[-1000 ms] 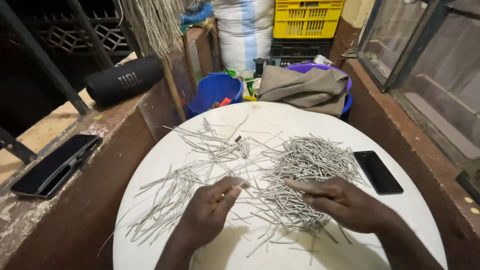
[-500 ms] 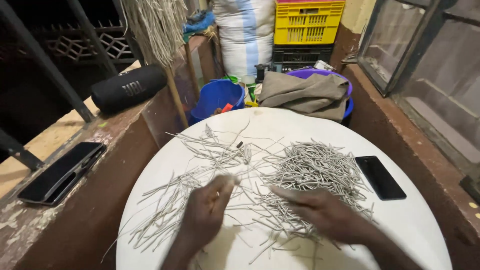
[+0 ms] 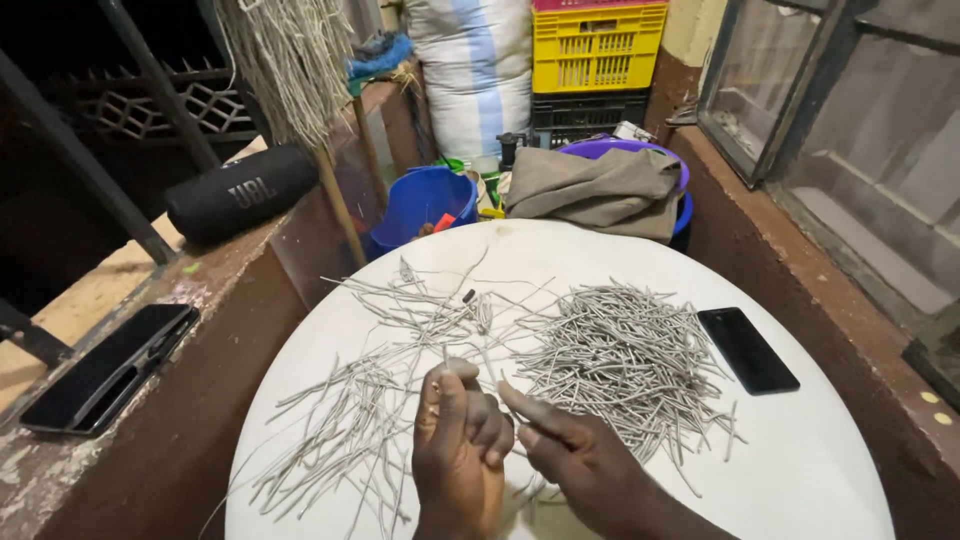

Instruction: Sorting and stacking thin metal rods on a table.

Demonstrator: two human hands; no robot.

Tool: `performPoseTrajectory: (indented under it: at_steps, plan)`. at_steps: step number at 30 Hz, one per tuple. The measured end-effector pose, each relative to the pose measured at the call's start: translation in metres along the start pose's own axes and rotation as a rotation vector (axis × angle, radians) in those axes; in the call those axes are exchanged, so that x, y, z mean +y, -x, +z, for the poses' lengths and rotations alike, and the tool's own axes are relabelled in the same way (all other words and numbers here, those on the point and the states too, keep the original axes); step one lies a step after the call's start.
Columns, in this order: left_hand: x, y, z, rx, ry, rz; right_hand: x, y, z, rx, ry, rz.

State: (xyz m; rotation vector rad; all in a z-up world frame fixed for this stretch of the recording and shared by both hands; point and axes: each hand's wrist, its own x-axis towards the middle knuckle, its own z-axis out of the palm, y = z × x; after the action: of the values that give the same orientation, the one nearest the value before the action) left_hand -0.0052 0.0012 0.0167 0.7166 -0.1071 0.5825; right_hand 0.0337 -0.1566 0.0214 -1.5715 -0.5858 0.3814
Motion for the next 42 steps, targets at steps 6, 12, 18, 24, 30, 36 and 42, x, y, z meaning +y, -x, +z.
performPoseTrajectory:
  at_steps: [6, 12, 18, 24, 30, 36, 42]
  plan:
    - [0.066, -0.03, -0.022, -0.261, -1.111, 0.036, -0.026, -0.011, -0.067, -0.241, 0.632, -0.011]
    - [0.084, -0.03, -0.04, -0.657, -1.326, -0.09, -0.033, -0.003, -0.106, -0.362, 0.686, -0.164]
    - [0.079, -0.035, -0.04, -0.589, -1.29, 0.001, -0.018, -0.013, -0.075, -0.267, 0.478, -0.01]
    - [0.071, -0.023, -0.023, -0.783, -1.21, 0.008, -0.023, -0.006, -0.046, -0.029, 0.621, -0.02]
    - [0.014, 0.003, -0.009, -0.549, -1.096, 0.122, -0.016, -0.002, -0.032, -0.125, 0.072, 0.018]
    - [-0.019, 0.008, -0.008, -0.181, -0.302, -0.113, -0.019, -0.001, -0.029, 0.014, -0.524, 0.239]
    - [0.067, -0.018, -0.015, -0.82, -1.348, -0.146, -0.016, -0.003, -0.06, -0.243, 0.905, -0.186]
